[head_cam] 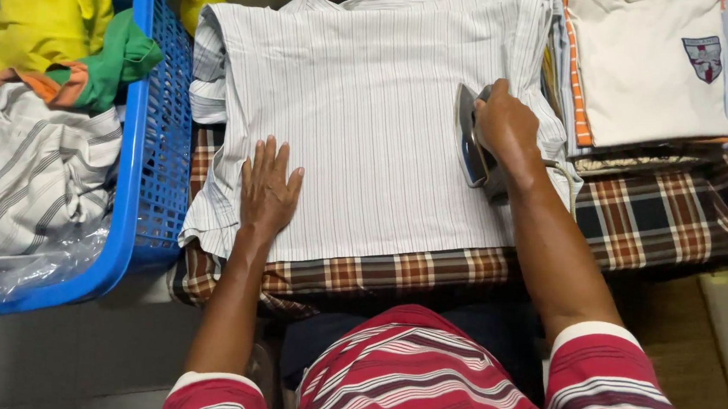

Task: The person irons a white striped shirt on a plaid ironing board. They smooth the fabric with their hands, use an electric iron to press the front and back, and flip the shirt over to continue ironing.

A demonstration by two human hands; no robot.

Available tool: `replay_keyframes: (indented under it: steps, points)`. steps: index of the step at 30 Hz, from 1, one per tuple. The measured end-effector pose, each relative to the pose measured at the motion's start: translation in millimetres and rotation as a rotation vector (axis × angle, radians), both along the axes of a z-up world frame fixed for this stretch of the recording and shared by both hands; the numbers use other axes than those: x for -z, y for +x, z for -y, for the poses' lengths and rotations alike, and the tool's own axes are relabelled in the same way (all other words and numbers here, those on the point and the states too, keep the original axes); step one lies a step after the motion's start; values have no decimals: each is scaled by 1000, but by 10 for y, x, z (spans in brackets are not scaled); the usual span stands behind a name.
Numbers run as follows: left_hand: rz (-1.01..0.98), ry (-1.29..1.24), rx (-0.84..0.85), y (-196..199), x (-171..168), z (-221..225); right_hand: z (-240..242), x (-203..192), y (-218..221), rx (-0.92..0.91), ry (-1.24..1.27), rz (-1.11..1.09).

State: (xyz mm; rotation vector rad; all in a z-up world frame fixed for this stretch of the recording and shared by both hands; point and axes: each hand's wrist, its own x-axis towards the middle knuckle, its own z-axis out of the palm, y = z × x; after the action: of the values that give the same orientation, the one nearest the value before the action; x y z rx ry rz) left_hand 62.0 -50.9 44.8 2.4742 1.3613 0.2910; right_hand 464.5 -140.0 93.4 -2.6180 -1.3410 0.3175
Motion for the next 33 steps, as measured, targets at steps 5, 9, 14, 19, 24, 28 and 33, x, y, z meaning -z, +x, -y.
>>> replay_keyframes:
  steps: [5,9,14,19,24,28,33]
  points:
    - [-4,29,12,-10,44,-13,128,54,245,56,-46,12]
    - [7,15,7,-8,27,-12,238,4,247,-2,-55,3]
    - [4,21,6,-5,13,6,510,-489,-113,-167,-120,-99]
    - [2,35,12,-21,57,-5,741,-860,-346,-283,-238,-180]
    - [-7,-5,36,-44,22,35,812,-827,-367,-495,-378,-160]
    - [-36,-30,32,-98,-76,185,810,-920,-581,-599,-412,-181]
    - [-73,-114,0,-225,-193,408,781,-853,-876,-836,-411,-158]
